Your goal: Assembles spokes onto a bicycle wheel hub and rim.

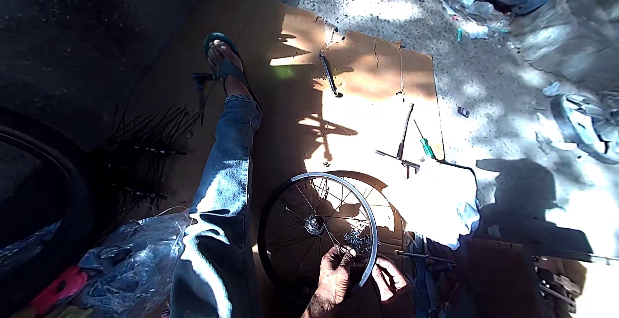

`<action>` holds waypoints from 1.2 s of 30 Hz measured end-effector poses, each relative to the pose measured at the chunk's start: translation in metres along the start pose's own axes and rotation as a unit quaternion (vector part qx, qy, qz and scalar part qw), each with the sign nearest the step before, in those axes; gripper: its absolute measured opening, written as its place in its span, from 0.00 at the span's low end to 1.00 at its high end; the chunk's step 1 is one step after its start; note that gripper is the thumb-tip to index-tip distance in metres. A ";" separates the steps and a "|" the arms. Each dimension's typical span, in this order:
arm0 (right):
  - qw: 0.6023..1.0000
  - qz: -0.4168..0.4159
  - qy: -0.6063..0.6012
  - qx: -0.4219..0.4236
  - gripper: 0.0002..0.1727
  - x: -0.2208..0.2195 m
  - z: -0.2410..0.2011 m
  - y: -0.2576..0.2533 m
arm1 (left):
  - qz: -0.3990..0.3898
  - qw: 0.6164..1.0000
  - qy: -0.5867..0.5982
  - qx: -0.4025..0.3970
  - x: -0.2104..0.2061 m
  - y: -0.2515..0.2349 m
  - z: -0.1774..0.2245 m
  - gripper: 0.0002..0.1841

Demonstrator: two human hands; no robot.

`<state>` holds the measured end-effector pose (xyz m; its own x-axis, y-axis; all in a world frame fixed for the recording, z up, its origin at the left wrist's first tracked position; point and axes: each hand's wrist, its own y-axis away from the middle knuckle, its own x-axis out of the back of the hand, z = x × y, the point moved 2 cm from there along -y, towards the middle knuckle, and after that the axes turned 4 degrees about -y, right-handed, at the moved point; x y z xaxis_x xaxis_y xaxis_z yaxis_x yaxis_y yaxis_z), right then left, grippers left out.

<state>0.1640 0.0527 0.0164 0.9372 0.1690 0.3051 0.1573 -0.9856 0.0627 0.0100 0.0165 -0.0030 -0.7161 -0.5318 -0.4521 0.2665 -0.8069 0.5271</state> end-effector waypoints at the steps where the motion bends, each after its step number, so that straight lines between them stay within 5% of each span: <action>1: 1.000 0.000 -0.002 -0.001 0.09 0.000 0.001 0.001 | 0.000 1.000 0.002 0.000 0.000 0.000 0.000 0.06; 9: 1.000 -0.007 0.003 0.010 0.09 0.000 0.001 0.000 | -0.012 1.000 0.003 -0.006 0.000 0.000 0.001 0.06; 24: 0.986 0.080 -0.066 -0.131 0.10 -0.007 -0.007 0.007 | -0.012 1.000 0.009 0.020 0.001 0.001 0.006 0.06; 31: 0.986 0.095 -0.098 -0.096 0.11 -0.012 -0.003 0.010 | -0.006 1.000 0.002 0.018 0.000 0.003 0.009 0.05; 36: 0.975 0.102 -0.124 -0.155 0.10 -0.015 -0.017 0.011 | -0.009 1.000 0.006 0.030 0.000 0.005 0.011 0.06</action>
<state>0.1467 0.0397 0.0293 0.9917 -0.0750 0.1040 -0.1049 -0.9411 0.3214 0.0039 0.0154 0.0072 -0.7126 -0.5209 -0.4700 0.2148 -0.7997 0.5606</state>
